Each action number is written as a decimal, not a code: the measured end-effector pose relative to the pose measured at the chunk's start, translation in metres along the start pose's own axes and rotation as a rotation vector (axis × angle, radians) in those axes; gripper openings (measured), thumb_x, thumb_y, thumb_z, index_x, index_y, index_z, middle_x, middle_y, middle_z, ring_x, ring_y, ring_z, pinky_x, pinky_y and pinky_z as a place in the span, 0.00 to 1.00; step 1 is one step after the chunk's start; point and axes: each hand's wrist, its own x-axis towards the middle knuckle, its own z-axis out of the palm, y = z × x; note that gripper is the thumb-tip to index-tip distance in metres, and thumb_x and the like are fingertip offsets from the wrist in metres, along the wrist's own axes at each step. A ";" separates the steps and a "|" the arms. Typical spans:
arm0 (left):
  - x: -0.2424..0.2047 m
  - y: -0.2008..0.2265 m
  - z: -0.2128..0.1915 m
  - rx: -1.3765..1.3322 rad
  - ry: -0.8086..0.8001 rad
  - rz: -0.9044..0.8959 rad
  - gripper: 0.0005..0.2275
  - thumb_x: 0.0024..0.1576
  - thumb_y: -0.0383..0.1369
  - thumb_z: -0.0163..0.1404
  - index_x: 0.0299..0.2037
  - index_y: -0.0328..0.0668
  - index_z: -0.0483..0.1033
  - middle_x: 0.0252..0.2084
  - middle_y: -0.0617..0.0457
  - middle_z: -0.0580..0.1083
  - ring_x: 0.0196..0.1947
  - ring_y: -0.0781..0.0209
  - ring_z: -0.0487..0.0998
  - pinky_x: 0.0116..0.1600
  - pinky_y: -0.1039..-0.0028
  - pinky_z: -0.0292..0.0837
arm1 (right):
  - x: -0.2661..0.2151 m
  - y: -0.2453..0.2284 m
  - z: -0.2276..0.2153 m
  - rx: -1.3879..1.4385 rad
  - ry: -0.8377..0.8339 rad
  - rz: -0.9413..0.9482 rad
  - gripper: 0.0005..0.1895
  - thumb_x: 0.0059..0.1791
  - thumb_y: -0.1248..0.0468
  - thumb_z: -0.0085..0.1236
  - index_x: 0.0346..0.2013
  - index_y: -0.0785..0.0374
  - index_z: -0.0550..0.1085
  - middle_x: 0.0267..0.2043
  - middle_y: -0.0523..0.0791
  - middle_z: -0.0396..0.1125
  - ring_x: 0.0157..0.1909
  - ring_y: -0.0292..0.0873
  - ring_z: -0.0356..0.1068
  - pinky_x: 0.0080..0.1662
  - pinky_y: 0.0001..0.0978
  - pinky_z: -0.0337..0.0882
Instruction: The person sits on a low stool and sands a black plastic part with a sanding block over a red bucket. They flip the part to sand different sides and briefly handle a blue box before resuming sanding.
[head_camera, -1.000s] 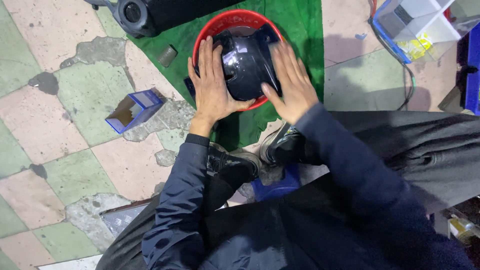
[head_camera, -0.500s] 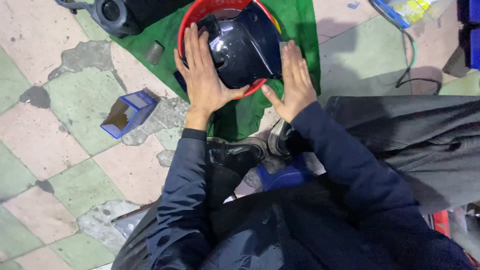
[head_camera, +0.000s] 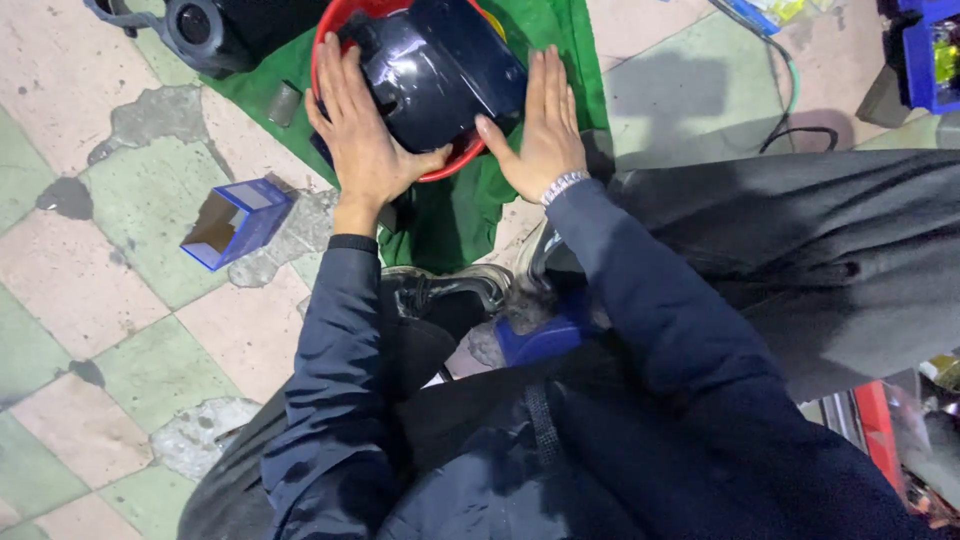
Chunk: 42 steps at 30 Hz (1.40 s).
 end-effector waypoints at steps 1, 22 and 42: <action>-0.001 0.002 0.000 0.000 -0.004 0.000 0.64 0.38 0.61 0.79 0.75 0.34 0.47 0.79 0.37 0.44 0.81 0.42 0.46 0.79 0.43 0.37 | -0.010 -0.008 -0.007 0.001 -0.002 0.002 0.50 0.60 0.40 0.49 0.77 0.70 0.35 0.81 0.61 0.27 0.83 0.60 0.32 0.79 0.52 0.37; 0.007 0.007 -0.003 -0.072 0.045 -0.027 0.61 0.40 0.58 0.74 0.75 0.31 0.48 0.78 0.35 0.45 0.81 0.40 0.45 0.80 0.43 0.35 | 0.021 -0.063 -0.026 0.043 -0.048 -0.177 0.51 0.60 0.42 0.52 0.76 0.75 0.37 0.81 0.62 0.26 0.83 0.60 0.25 0.80 0.56 0.33; 0.006 0.009 -0.004 -0.079 0.014 -0.088 0.67 0.36 0.65 0.79 0.75 0.31 0.47 0.78 0.35 0.45 0.81 0.41 0.44 0.80 0.45 0.34 | 0.087 -0.099 -0.017 -0.186 -0.128 -0.382 0.43 0.64 0.46 0.54 0.77 0.72 0.45 0.81 0.56 0.33 0.82 0.52 0.29 0.79 0.45 0.35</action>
